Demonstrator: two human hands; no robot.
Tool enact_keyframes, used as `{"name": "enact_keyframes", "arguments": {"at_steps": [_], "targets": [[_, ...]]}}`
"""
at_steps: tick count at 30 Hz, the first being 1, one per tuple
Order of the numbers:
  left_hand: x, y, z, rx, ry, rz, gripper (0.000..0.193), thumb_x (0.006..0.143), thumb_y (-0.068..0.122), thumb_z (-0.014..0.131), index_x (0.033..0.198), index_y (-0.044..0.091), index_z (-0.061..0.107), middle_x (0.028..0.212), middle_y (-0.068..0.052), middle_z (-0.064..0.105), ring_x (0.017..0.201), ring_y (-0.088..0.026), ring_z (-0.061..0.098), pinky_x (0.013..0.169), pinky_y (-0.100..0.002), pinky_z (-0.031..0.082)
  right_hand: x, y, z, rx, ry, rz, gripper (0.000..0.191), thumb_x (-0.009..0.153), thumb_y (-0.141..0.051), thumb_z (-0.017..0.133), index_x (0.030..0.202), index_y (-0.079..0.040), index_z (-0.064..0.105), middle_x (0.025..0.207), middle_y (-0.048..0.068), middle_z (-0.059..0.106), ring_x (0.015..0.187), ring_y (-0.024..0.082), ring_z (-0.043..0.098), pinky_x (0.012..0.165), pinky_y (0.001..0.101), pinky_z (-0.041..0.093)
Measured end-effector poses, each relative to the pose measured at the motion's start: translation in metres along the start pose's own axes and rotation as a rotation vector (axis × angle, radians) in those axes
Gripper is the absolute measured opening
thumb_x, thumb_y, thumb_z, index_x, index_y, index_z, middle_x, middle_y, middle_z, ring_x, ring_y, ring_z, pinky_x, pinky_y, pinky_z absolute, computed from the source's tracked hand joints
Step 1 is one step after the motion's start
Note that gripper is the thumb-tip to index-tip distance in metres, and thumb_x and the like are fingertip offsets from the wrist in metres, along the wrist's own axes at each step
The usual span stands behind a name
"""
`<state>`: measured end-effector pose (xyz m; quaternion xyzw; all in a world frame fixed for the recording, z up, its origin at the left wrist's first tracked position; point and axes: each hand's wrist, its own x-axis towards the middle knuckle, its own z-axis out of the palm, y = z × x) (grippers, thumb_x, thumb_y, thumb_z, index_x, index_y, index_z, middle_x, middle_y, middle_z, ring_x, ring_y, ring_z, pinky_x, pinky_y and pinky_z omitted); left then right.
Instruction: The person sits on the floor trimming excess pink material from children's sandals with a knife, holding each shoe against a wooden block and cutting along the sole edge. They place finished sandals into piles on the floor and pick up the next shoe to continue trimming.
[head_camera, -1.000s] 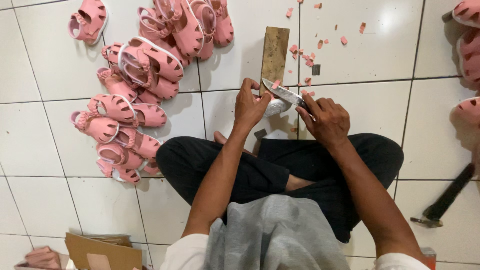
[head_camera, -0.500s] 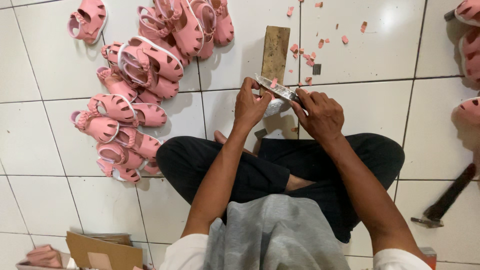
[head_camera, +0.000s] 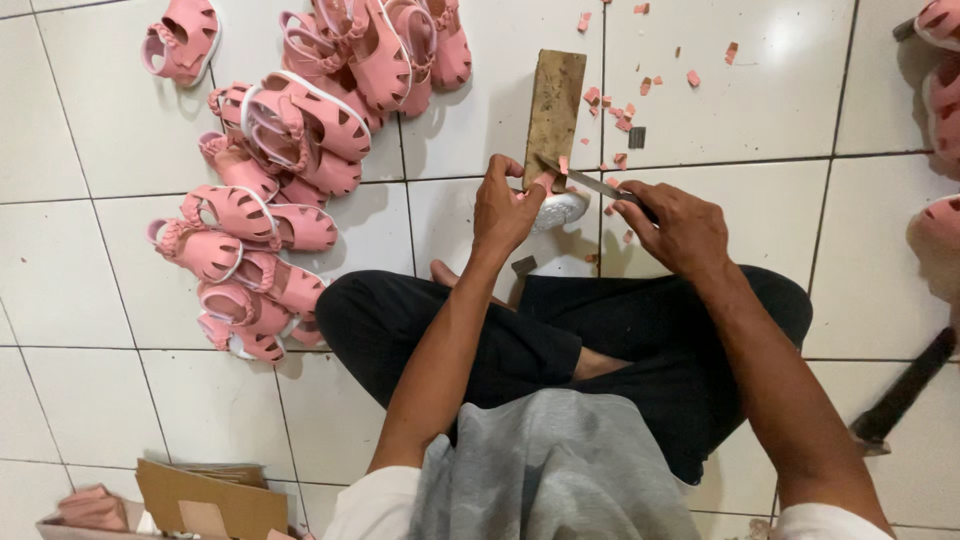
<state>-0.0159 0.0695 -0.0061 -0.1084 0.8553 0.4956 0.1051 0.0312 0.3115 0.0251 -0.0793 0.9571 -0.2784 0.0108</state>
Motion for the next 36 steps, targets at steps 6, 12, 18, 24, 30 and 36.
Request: {"name": "enact_keyframes", "arguments": {"at_steps": [6, 12, 18, 24, 30, 36], "targets": [[-0.001, -0.005, -0.001, -0.028, 0.006, 0.060, 0.040, 0.080, 0.025, 0.074, 0.107, 0.003, 0.053, 0.096, -0.013, 0.067, 0.074, -0.026, 0.070, 0.070, -0.040, 0.055, -0.042, 0.020, -0.013, 0.111, -0.060, 0.202, 0.025, 0.106, -0.033, 0.068, 0.115, -0.012, 0.077, 0.084, 0.009, 0.073, 0.070, 0.022, 0.068, 0.063, 0.0352, 0.053], [-0.044, -0.018, -0.011, -0.205, -0.109, -0.044, 0.036, 0.077, 0.014, 0.078, 0.105, 0.002, 0.057, 0.089, -0.010, 0.071, 0.072, -0.015, 0.068, 0.064, -0.030, 0.054, -0.055, -0.011, 0.030, 0.900, -0.101, 0.704, 0.033, 0.094, -0.034, 0.074, 0.099, -0.002, 0.072, 0.074, 0.002, 0.068, 0.055, 0.010, 0.057, 0.045, 0.0251, 0.045], [-0.097, -0.033, -0.026, -0.517, -0.154, 0.091, 0.029, 0.083, -0.001, 0.069, 0.108, 0.000, 0.054, 0.101, -0.007, 0.064, 0.078, -0.009, 0.062, 0.069, -0.023, 0.051, -0.056, -0.051, 0.068, 1.421, -0.110, 0.784, 0.025, 0.092, -0.027, 0.075, 0.096, -0.005, 0.065, 0.080, 0.003, 0.066, 0.050, 0.011, 0.057, 0.041, 0.0257, 0.044], [-0.127, -0.025, -0.057, -0.357, -0.083, 0.255, 0.059, 0.081, 0.014, 0.087, 0.125, 0.000, 0.051, 0.110, -0.011, 0.061, 0.092, -0.018, 0.061, 0.087, -0.033, 0.048, -0.074, -0.074, 0.066, 1.513, -0.019, 0.742, 0.027, 0.092, -0.024, 0.076, 0.085, -0.008, 0.055, 0.083, 0.006, 0.068, 0.045, 0.013, 0.055, 0.036, 0.0263, 0.040], [-0.149, -0.007, -0.086, -0.198, -0.326, 0.296, 0.086, 0.077, 0.042, 0.088, 0.139, 0.000, 0.046, 0.128, -0.014, 0.063, 0.121, -0.025, 0.061, 0.109, -0.044, 0.035, -0.077, -0.096, 0.054, 1.433, 0.058, 0.742, 0.028, 0.095, -0.025, 0.075, 0.088, -0.007, 0.056, 0.084, 0.008, 0.068, 0.046, 0.013, 0.055, 0.039, 0.0263, 0.044], [-0.126, -0.034, -0.144, -0.139, 0.001, 0.165, 0.068, 0.072, 0.039, 0.086, 0.124, 0.002, 0.062, 0.114, -0.014, 0.071, 0.107, -0.023, 0.069, 0.095, -0.038, 0.054, -0.069, -0.108, 0.023, 1.124, 0.055, 0.590, 0.025, 0.098, -0.023, 0.068, 0.098, 0.002, 0.063, 0.102, 0.017, 0.075, 0.083, 0.020, 0.074, 0.046, 0.0273, 0.051]]}}
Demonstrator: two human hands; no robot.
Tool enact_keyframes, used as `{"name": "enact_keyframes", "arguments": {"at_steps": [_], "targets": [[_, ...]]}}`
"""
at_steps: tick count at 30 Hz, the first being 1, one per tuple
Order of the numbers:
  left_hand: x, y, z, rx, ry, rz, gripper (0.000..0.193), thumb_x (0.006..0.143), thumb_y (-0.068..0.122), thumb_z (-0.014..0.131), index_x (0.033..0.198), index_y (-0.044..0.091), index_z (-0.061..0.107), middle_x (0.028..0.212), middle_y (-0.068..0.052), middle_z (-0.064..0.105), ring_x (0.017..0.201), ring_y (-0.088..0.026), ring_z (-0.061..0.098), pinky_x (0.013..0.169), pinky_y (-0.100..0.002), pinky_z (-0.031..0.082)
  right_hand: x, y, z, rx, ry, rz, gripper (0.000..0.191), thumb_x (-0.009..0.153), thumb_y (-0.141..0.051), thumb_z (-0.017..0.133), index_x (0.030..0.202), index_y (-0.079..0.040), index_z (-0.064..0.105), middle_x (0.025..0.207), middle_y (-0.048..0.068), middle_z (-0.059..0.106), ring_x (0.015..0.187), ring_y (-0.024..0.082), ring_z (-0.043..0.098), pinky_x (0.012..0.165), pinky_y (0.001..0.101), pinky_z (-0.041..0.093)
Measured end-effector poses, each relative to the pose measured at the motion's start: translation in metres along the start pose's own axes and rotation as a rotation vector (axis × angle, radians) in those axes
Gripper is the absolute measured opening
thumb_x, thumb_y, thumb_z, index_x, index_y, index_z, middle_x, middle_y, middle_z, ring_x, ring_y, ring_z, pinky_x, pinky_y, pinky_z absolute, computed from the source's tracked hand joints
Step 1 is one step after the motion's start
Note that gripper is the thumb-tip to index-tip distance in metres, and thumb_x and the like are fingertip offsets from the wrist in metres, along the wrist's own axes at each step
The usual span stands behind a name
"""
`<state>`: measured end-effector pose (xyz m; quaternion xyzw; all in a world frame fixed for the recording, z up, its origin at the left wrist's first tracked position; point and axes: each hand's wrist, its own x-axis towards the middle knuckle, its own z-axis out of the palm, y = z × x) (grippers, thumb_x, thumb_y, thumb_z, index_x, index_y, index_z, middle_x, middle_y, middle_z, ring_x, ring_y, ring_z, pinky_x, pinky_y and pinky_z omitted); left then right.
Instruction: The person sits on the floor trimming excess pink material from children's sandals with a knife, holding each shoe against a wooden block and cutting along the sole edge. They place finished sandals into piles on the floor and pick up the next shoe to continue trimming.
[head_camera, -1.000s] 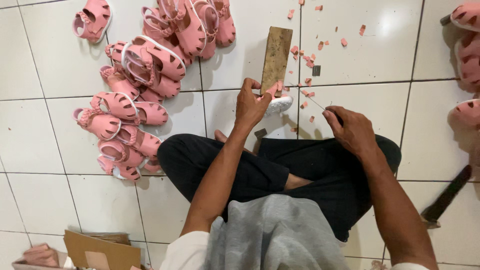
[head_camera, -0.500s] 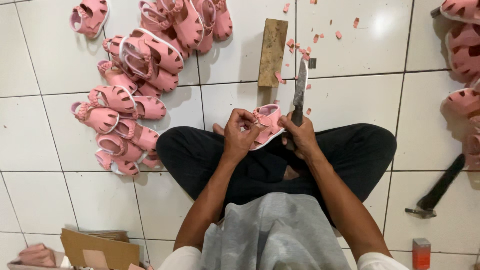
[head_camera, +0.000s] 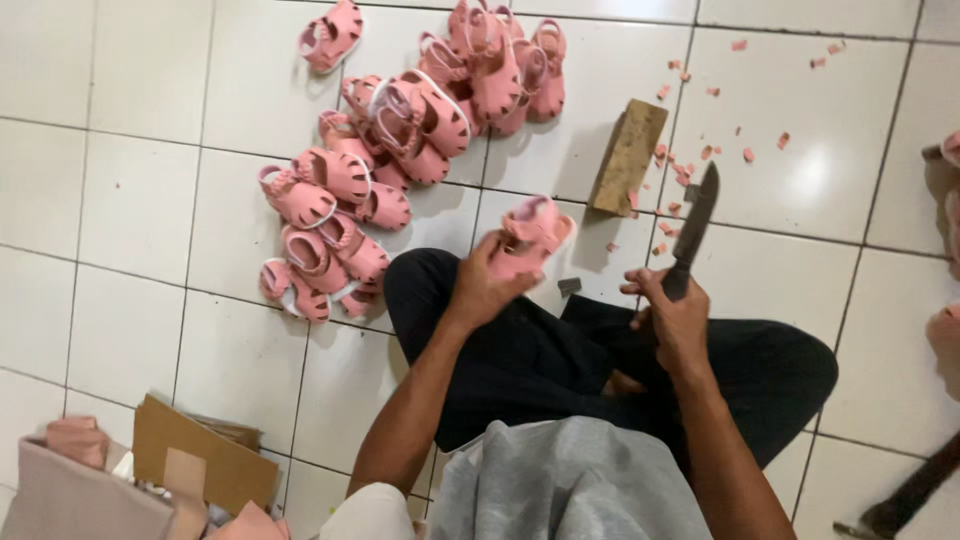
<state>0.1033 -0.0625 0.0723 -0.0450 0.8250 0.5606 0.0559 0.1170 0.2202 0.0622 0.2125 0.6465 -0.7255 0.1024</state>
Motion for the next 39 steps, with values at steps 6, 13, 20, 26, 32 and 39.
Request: {"name": "enact_keyframes", "arguments": {"at_steps": [6, 13, 20, 26, 32, 39], "targets": [[0.094, -0.066, -0.124, 0.353, 0.619, 0.144, 0.071, 0.079, 0.036, 0.090, 0.130, -0.002, 0.058, 0.124, -0.022, 0.066, 0.114, -0.035, 0.063, 0.100, -0.045, 0.049, -0.004, -0.026, -0.036, -0.047, 0.049, -0.001, 0.021, 0.100, -0.022, 0.065, 0.097, -0.002, 0.063, 0.092, 0.013, 0.072, 0.073, 0.019, 0.070, 0.047, 0.0283, 0.050], [0.110, -0.084, -0.158, 0.724, 0.342, -0.066, 0.088, 0.083, 0.038, 0.085, 0.148, -0.005, 0.046, 0.136, -0.035, 0.057, 0.123, -0.051, 0.054, 0.106, -0.053, 0.043, -0.004, -0.025, -0.185, -0.515, 0.573, -0.218, 0.028, 0.093, -0.027, 0.080, 0.096, -0.002, 0.069, 0.073, 0.009, 0.067, 0.064, 0.021, 0.060, 0.059, 0.0320, 0.048], [0.100, -0.064, -0.131, 0.883, 0.355, -0.157, 0.076, 0.085, 0.032, 0.084, 0.138, -0.008, 0.046, 0.141, -0.032, 0.048, 0.130, -0.047, 0.048, 0.112, -0.055, 0.040, 0.043, -0.030, -0.346, -1.161, 1.061, -0.432, 0.031, 0.090, -0.019, 0.080, 0.116, -0.006, 0.068, 0.111, 0.015, 0.070, 0.103, 0.039, 0.062, 0.082, 0.0518, 0.053], [0.094, -0.015, -0.088, 1.013, 0.490, 0.238, 0.066, 0.089, 0.017, 0.078, 0.144, -0.010, 0.051, 0.151, -0.033, 0.039, 0.141, -0.051, 0.042, 0.120, -0.056, 0.036, 0.073, -0.037, -0.378, -1.290, 0.990, -0.338, 0.037, 0.079, -0.023, 0.078, 0.107, -0.003, 0.066, 0.106, 0.024, 0.066, 0.093, 0.043, 0.063, 0.070, 0.0537, 0.052], [0.072, 0.025, 0.009, 0.469, 0.165, 0.246, 0.049, 0.099, 0.018, 0.072, 0.141, -0.003, 0.057, 0.142, -0.023, 0.061, 0.134, -0.037, 0.057, 0.116, -0.047, 0.043, 0.045, -0.083, -0.324, -0.910, 0.768, -0.441, 0.028, 0.091, -0.018, 0.084, 0.099, -0.002, 0.062, 0.086, 0.011, 0.068, 0.076, 0.030, 0.067, 0.068, 0.0435, 0.053], [0.024, 0.077, 0.166, -0.197, -0.422, 0.219, 0.053, 0.103, 0.022, 0.061, 0.149, 0.004, 0.046, 0.145, -0.016, 0.060, 0.134, -0.028, 0.059, 0.112, -0.040, 0.043, -0.008, -0.142, -0.165, -0.005, 0.267, -0.154, 0.025, 0.092, -0.012, 0.081, 0.083, -0.003, 0.059, 0.069, 0.007, 0.064, 0.051, 0.011, 0.058, 0.046, 0.0232, 0.045]]}}
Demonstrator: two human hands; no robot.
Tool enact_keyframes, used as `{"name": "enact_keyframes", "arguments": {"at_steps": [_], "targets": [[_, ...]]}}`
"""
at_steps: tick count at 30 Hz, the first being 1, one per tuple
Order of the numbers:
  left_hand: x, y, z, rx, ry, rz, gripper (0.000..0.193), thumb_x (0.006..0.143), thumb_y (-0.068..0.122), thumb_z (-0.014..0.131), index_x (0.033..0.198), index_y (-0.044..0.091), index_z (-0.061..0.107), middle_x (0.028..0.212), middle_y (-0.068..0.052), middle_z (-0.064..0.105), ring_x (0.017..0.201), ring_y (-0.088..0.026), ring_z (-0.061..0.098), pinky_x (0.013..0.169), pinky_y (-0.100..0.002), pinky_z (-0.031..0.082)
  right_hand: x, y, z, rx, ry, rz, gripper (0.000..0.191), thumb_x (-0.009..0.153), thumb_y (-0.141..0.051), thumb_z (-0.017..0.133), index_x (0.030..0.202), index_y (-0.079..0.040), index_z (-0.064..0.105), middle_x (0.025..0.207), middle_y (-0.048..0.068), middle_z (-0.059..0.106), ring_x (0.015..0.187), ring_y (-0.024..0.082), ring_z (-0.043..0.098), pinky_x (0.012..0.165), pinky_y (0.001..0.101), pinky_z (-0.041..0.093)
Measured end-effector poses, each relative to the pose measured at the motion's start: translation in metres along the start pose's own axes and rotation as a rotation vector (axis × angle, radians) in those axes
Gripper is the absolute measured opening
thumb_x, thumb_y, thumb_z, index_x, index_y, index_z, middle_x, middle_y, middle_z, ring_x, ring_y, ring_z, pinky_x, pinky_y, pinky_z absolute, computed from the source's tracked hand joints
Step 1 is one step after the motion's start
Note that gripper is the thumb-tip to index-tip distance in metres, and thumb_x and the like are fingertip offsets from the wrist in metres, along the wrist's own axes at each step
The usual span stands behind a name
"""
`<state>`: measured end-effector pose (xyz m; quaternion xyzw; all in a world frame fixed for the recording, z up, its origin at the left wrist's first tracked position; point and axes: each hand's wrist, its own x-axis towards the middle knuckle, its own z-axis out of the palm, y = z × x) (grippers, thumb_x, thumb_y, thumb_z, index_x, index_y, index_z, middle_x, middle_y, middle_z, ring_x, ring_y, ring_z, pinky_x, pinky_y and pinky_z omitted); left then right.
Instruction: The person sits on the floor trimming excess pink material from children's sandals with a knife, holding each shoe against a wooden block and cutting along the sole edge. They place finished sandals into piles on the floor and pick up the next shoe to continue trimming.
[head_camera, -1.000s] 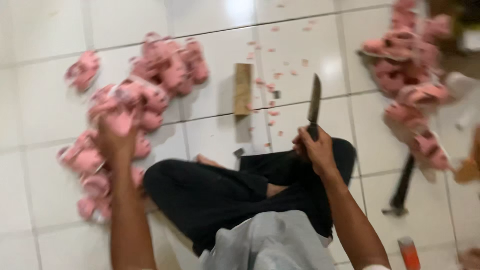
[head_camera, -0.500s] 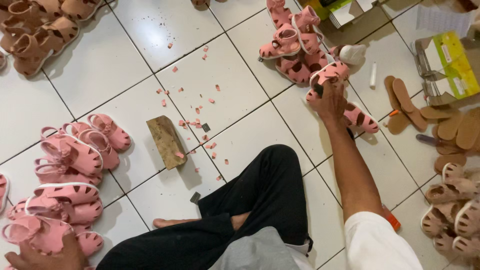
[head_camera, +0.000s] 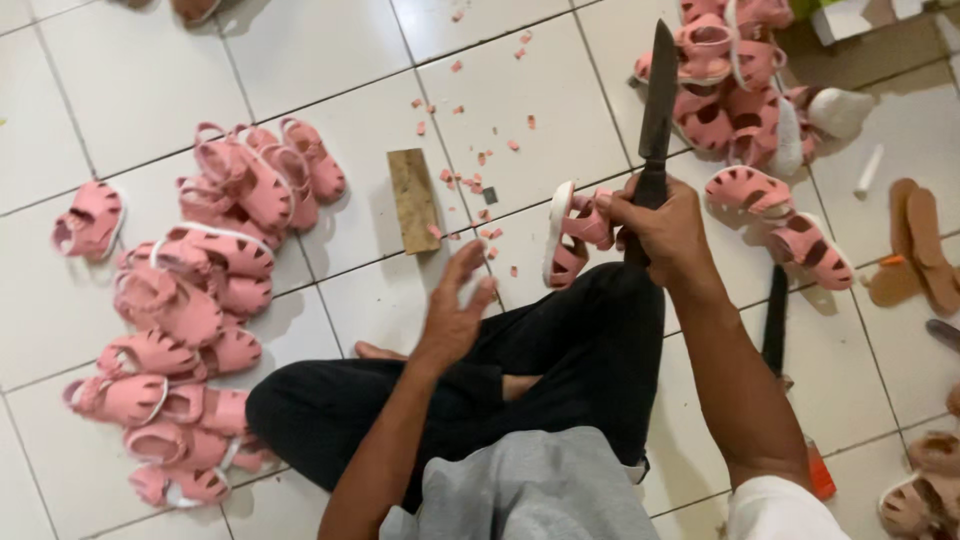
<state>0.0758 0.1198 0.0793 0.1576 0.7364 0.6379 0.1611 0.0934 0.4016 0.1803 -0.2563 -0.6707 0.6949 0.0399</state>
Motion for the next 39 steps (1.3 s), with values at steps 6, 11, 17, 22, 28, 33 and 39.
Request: {"name": "enact_keyframes", "arguments": {"at_steps": [6, 11, 17, 22, 28, 33, 39], "targets": [[-0.021, 0.031, 0.008, -0.540, -0.120, -0.308, 0.054, 0.109, 0.036, 0.048, 0.145, -0.004, 0.047, 0.125, -0.020, 0.064, 0.107, -0.027, 0.069, 0.085, -0.038, 0.059, -0.050, -0.015, 0.068, -0.063, -0.155, -0.096, 0.014, 0.097, -0.016, 0.069, 0.089, -0.005, 0.065, 0.084, 0.008, 0.075, 0.066, 0.006, 0.071, 0.047, 0.0212, 0.051], [-0.042, 0.028, -0.032, -1.255, -0.304, -0.405, 0.069, 0.110, 0.053, 0.037, 0.148, -0.004, 0.046, 0.124, -0.026, 0.068, 0.093, -0.033, 0.074, 0.078, -0.037, 0.062, -0.071, -0.009, 0.077, -0.068, -0.186, -0.163, 0.018, 0.098, -0.012, 0.072, 0.088, -0.005, 0.058, 0.097, 0.015, 0.076, 0.057, 0.005, 0.058, 0.049, 0.0201, 0.048], [-0.057, 0.017, -0.049, -1.459, -0.409, -0.464, 0.070, 0.111, 0.052, 0.038, 0.152, -0.004, 0.042, 0.121, -0.036, 0.066, 0.081, -0.037, 0.076, 0.065, -0.038, 0.063, -0.082, -0.001, 0.092, -0.006, -0.312, -0.132, 0.022, 0.089, -0.009, 0.076, 0.087, -0.008, 0.054, 0.113, 0.021, 0.075, 0.056, 0.003, 0.057, 0.048, 0.0188, 0.047], [-0.065, 0.011, -0.053, -1.471, -0.442, -0.471, 0.070, 0.109, 0.052, 0.037, 0.153, -0.003, 0.041, 0.116, -0.040, 0.065, 0.075, -0.038, 0.075, 0.059, -0.038, 0.062, -0.082, -0.004, 0.099, -0.069, -0.396, -0.091, 0.025, 0.089, -0.012, 0.079, 0.083, -0.005, 0.056, 0.112, 0.019, 0.077, 0.058, 0.003, 0.057, 0.047, 0.0194, 0.046], [-0.066, 0.014, -0.056, -1.449, -0.468, -0.484, 0.068, 0.113, 0.051, 0.039, 0.156, -0.001, 0.039, 0.113, -0.041, 0.065, 0.076, -0.039, 0.074, 0.061, -0.040, 0.062, -0.083, -0.004, 0.104, -0.072, -0.461, 0.038, 0.027, 0.087, -0.012, 0.083, 0.085, -0.007, 0.056, 0.071, 0.003, 0.062, 0.051, 0.006, 0.055, 0.042, 0.0225, 0.043], [-0.067, 0.018, -0.059, -1.308, -0.377, -0.509, 0.068, 0.105, 0.054, 0.043, 0.149, 0.002, 0.042, 0.116, -0.030, 0.065, 0.085, -0.038, 0.074, 0.060, -0.044, 0.063, -0.089, 0.000, 0.109, -0.011, -0.434, 0.121, 0.028, 0.083, -0.009, 0.083, 0.086, -0.008, 0.056, 0.065, 0.001, 0.059, 0.049, 0.007, 0.055, 0.040, 0.0231, 0.042], [-0.064, 0.037, -0.063, -0.646, 0.116, -0.196, 0.050, 0.108, 0.039, 0.052, 0.137, -0.002, 0.056, 0.145, -0.025, 0.056, 0.134, -0.035, 0.056, 0.113, -0.044, 0.047, -0.090, 0.008, 0.111, 0.036, -0.357, 0.038, 0.028, 0.082, -0.004, 0.082, 0.086, -0.008, 0.055, 0.081, 0.004, 0.070, 0.055, 0.006, 0.058, 0.043, 0.0223, 0.047]]}}
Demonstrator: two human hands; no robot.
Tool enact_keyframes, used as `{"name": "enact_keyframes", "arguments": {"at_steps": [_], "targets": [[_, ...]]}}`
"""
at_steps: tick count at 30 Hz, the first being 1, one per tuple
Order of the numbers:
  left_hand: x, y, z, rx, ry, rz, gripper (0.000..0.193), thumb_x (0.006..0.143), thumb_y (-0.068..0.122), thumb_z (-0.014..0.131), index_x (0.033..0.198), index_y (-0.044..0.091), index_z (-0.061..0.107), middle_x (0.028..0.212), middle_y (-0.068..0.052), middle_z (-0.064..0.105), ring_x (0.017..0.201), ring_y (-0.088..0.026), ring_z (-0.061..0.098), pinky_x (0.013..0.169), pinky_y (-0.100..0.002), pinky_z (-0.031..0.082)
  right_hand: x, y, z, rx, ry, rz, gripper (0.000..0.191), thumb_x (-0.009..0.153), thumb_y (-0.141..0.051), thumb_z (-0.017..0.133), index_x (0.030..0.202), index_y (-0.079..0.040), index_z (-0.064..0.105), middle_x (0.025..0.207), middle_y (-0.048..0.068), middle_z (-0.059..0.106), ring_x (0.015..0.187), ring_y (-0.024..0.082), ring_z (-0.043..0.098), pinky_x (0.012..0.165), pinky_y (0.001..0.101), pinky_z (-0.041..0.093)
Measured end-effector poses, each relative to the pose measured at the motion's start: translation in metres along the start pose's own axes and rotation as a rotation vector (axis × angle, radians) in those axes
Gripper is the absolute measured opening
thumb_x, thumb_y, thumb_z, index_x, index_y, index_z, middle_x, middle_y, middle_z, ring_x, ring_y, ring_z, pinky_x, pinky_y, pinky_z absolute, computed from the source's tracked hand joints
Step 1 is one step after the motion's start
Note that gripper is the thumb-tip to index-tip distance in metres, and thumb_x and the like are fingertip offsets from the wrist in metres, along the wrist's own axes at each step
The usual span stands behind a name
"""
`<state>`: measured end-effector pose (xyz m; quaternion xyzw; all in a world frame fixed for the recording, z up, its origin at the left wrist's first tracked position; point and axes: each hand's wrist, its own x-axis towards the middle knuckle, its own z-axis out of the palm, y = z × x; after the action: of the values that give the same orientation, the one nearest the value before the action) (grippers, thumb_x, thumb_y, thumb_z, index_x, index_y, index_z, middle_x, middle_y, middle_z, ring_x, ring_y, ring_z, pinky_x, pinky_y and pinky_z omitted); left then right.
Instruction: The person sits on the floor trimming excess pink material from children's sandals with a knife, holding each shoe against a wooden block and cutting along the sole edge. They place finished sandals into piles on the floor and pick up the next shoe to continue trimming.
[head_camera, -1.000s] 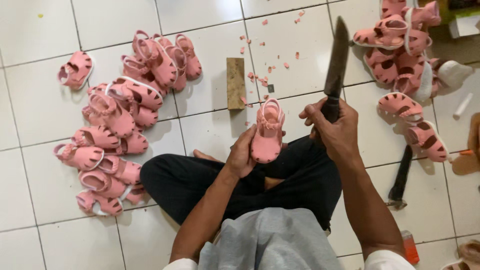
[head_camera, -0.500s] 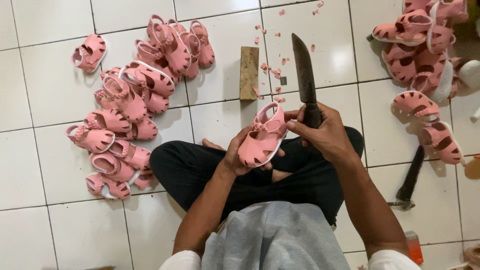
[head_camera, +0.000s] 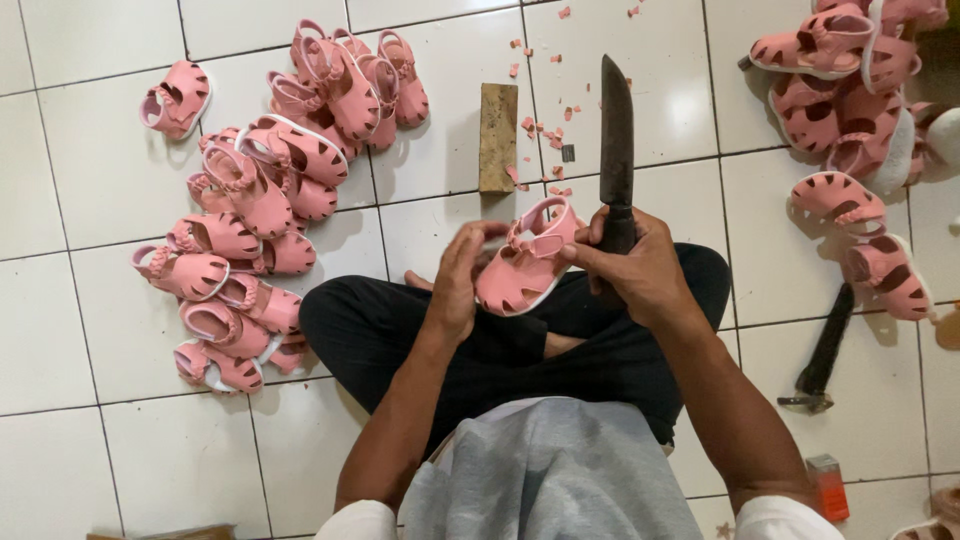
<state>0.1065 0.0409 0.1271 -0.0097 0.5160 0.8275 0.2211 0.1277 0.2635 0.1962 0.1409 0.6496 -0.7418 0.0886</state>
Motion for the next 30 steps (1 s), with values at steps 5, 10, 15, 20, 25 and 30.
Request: {"name": "enact_keyframes", "arguments": {"at_steps": [5, 10, 15, 20, 25, 30], "targets": [[-0.024, 0.019, 0.033, 0.875, 0.180, 0.546, 0.028, 0.095, 0.011, 0.069, 0.122, 0.004, 0.061, 0.160, -0.022, 0.037, 0.149, -0.037, 0.040, 0.120, -0.047, 0.036, 0.001, 0.009, 0.004, 0.032, 0.066, -0.074, 0.027, 0.086, -0.003, 0.082, 0.089, -0.007, 0.055, 0.082, 0.005, 0.067, 0.058, 0.007, 0.061, 0.047, 0.0214, 0.048], [-0.025, 0.042, 0.049, 0.989, 0.158, 0.647, 0.036, 0.097, 0.015, 0.069, 0.130, 0.004, 0.060, 0.156, -0.019, 0.042, 0.146, -0.038, 0.042, 0.122, -0.047, 0.036, -0.002, 0.013, 0.002, -0.015, 0.058, -0.107, 0.026, 0.087, -0.003, 0.081, 0.088, -0.007, 0.056, 0.084, 0.004, 0.068, 0.060, 0.006, 0.062, 0.048, 0.0208, 0.049], [-0.018, 0.057, 0.052, 1.116, 0.136, 0.549, 0.024, 0.101, 0.017, 0.066, 0.123, 0.008, 0.071, 0.145, -0.012, 0.055, 0.133, -0.031, 0.051, 0.115, -0.046, 0.041, -0.004, 0.014, 0.000, -0.052, 0.022, -0.109, 0.021, 0.089, -0.004, 0.079, 0.091, -0.006, 0.058, 0.083, 0.002, 0.068, 0.059, 0.004, 0.060, 0.048, 0.0207, 0.049], [-0.013, 0.065, 0.050, 1.069, 0.038, 0.270, 0.022, 0.094, 0.027, 0.073, 0.103, 0.007, 0.076, 0.101, -0.010, 0.067, 0.085, -0.017, 0.066, 0.076, -0.036, 0.055, -0.005, 0.008, -0.003, -0.284, -0.117, -0.307, 0.014, 0.092, -0.001, 0.077, 0.100, -0.001, 0.065, 0.092, 0.002, 0.067, 0.079, 0.007, 0.060, 0.071, 0.0237, 0.051], [0.015, 0.053, 0.034, 0.790, -0.137, -0.054, 0.027, 0.093, 0.025, 0.074, 0.096, -0.002, 0.072, 0.071, -0.006, 0.067, 0.061, -0.010, 0.061, 0.057, -0.029, 0.050, -0.009, 0.004, -0.002, -0.441, -0.127, -0.241, 0.013, 0.090, -0.004, 0.073, 0.103, -0.002, 0.070, 0.082, 0.000, 0.069, 0.077, 0.008, 0.064, 0.068, 0.0250, 0.053], [0.021, 0.019, 0.020, 0.522, -0.060, -0.193, 0.025, 0.094, 0.023, 0.069, 0.093, -0.002, 0.072, 0.069, -0.005, 0.070, 0.052, -0.008, 0.060, 0.047, -0.024, 0.045, -0.012, 0.022, 0.008, -0.579, 0.028, -0.194, 0.021, 0.092, -0.009, 0.078, 0.113, -0.006, 0.074, 0.076, 0.006, 0.069, 0.072, 0.010, 0.065, 0.065, 0.0262, 0.052]]}}
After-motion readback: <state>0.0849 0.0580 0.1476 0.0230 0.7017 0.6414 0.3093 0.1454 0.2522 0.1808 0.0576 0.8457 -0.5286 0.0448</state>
